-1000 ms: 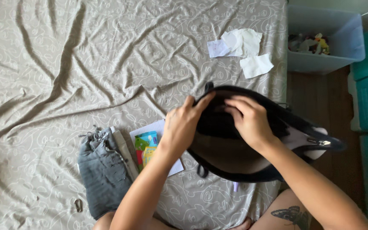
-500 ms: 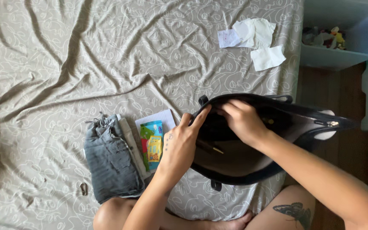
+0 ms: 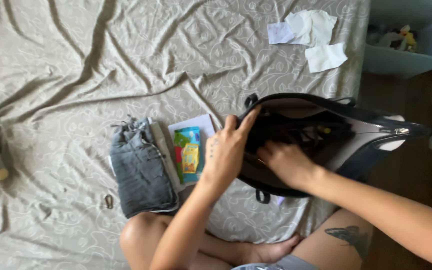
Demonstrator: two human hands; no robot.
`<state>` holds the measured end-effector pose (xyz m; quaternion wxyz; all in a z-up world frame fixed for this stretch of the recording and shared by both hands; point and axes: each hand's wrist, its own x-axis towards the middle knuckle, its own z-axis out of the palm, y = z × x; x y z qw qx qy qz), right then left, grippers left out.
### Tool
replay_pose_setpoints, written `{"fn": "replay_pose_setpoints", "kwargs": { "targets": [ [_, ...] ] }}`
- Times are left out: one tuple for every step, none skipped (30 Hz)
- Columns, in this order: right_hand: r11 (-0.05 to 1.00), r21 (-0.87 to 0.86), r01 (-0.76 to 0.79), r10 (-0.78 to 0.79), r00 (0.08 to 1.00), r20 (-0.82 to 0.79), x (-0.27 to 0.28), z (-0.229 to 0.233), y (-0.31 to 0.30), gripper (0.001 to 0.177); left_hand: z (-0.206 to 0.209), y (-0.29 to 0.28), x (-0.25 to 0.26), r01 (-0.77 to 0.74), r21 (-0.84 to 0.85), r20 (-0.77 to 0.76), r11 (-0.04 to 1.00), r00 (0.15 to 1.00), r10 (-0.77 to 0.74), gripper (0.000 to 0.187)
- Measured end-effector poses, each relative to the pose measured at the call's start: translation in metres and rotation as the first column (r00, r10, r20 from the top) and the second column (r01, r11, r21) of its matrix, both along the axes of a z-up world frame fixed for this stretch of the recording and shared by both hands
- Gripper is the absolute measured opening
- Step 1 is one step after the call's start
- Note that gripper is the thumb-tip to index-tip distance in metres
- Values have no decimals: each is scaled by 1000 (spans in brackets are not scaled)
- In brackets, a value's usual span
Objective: The person sits on a bed and packs a small black pouch with cosmetics, then places the pouch, a notebook, glasses, bottles and other personal items into a black handbag, zips the handbag closed, and finally takes some items back out onto the bed.
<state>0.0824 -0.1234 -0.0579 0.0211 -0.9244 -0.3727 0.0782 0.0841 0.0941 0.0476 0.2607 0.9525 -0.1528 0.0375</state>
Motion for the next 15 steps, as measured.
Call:
{"fn": "replay_pose_setpoints", "kwargs": {
  "targets": [
    [985,-172,0,-25,990,-142,-2,-12,8,25,-1,-3,-1,-8,21,6,1000,1000,8,88],
    [941,-336,-26,-72,959,-276,-1,-25,14,27,-2,-6,-1,-16,42,13,999,1000,15,88],
    [920,-391,-19,-140,917,-375,0,-36,18,26,-4,-9,-6,-29,30,28,999,999,28,88],
    [919,-394,-3,-191,872,-451,5,-46,20,26,-6,-11,-9,-41,17,42,999,998,40,88],
    [938,-345,34,-217,835,-507,11,-53,23,25,-7,-11,-10,-53,3,65,999,996,53,88],
    [951,-305,58,-224,809,-544,16,-57,29,25,-8,-10,-11,-49,-10,58,999,997,49,88],
    [961,-266,71,-218,787,-577,20,-59,31,24,-8,-10,-12,-48,-28,52,998,997,49,89],
    [969,-233,86,-212,773,-598,22,-58,35,24,-8,-9,-13,-47,-46,46,998,998,49,90],
    [973,-211,90,-203,762,-614,25,-55,39,23,-8,-8,-14,-46,-63,46,997,998,49,89],
    [977,-193,92,-195,760,-620,26,-50,44,23,-8,-5,-14,-45,-80,45,996,998,49,88],
    [978,-184,94,-190,763,-618,26,-45,49,23,-7,-3,-14,-45,-97,42,994,998,50,88],
    [979,-180,100,-191,771,-608,28,-40,52,22,-7,-2,-13,-41,-94,40,995,998,45,88],
    [977,-184,112,-200,783,-589,31,-33,52,22,-7,-1,-12,-37,-94,38,995,998,41,88],
    [974,-189,128,-213,807,-551,36,-27,52,22,-8,-1,-11,-33,-94,36,995,999,36,89],
    [970,-195,147,-228,833,-504,37,-24,51,22,-10,0,-11,-26,-95,43,995,999,30,87]
  ]
}}
